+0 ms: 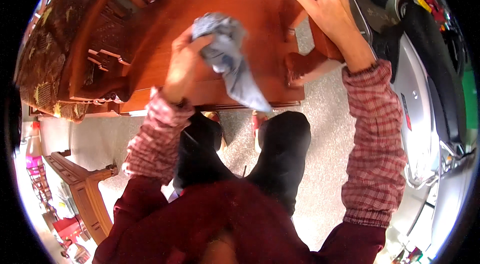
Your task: The person wipes a wooden bench and a chair with a cloth, moves cushions, and shifts a small plastic stool.
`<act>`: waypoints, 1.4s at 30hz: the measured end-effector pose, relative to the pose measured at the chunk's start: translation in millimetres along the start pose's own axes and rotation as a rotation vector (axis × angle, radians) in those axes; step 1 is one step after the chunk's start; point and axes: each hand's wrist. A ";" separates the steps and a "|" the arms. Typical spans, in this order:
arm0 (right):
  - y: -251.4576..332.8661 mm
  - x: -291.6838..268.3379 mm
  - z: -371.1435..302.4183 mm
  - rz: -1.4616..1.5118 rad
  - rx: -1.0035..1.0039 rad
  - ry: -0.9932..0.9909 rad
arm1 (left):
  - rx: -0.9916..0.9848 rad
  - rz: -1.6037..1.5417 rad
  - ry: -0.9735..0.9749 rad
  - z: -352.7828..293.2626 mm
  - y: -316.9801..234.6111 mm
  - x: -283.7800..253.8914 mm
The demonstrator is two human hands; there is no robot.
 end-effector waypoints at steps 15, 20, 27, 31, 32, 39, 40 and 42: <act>16.3 5.1 8.4 0.045 0.171 0.037 | 0.546 1.468 0.220 54.6 155.4 -6.2; 17.7 4.8 8.7 0.049 0.207 0.043 | 0.556 1.477 0.045 128.0 152.6 -15.8; 36.9 5.0 15.3 0.034 0.423 0.092 | 0.676 1.560 -0.101 235.7 146.5 -50.3; 35.4 5.6 8.4 0.072 0.511 0.064 | 0.654 1.622 -0.191 290.9 139.3 -75.0; 33.1 8.6 6.1 0.125 0.536 0.054 | 0.581 1.676 -0.207 301.1 138.2 -84.6; 18.2 -32.0 -9.5 -0.310 -0.038 0.650 | 0.443 1.806 -0.321 336.5 111.3 -150.2; 17.0 -33.9 -15.6 -0.293 0.076 0.624 | 0.527 1.817 -0.362 338.9 109.7 -168.4; 2.5 -15.6 -14.4 -0.215 0.158 0.595 | 0.604 1.896 -0.463 328.3 94.8 -219.2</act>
Point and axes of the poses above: each hand's wrist, its own z-axis towards the middle knuckle, its own x-axis out of the palm, y = z × x, and after that the axes turned 9 degrees about -x, right-handed
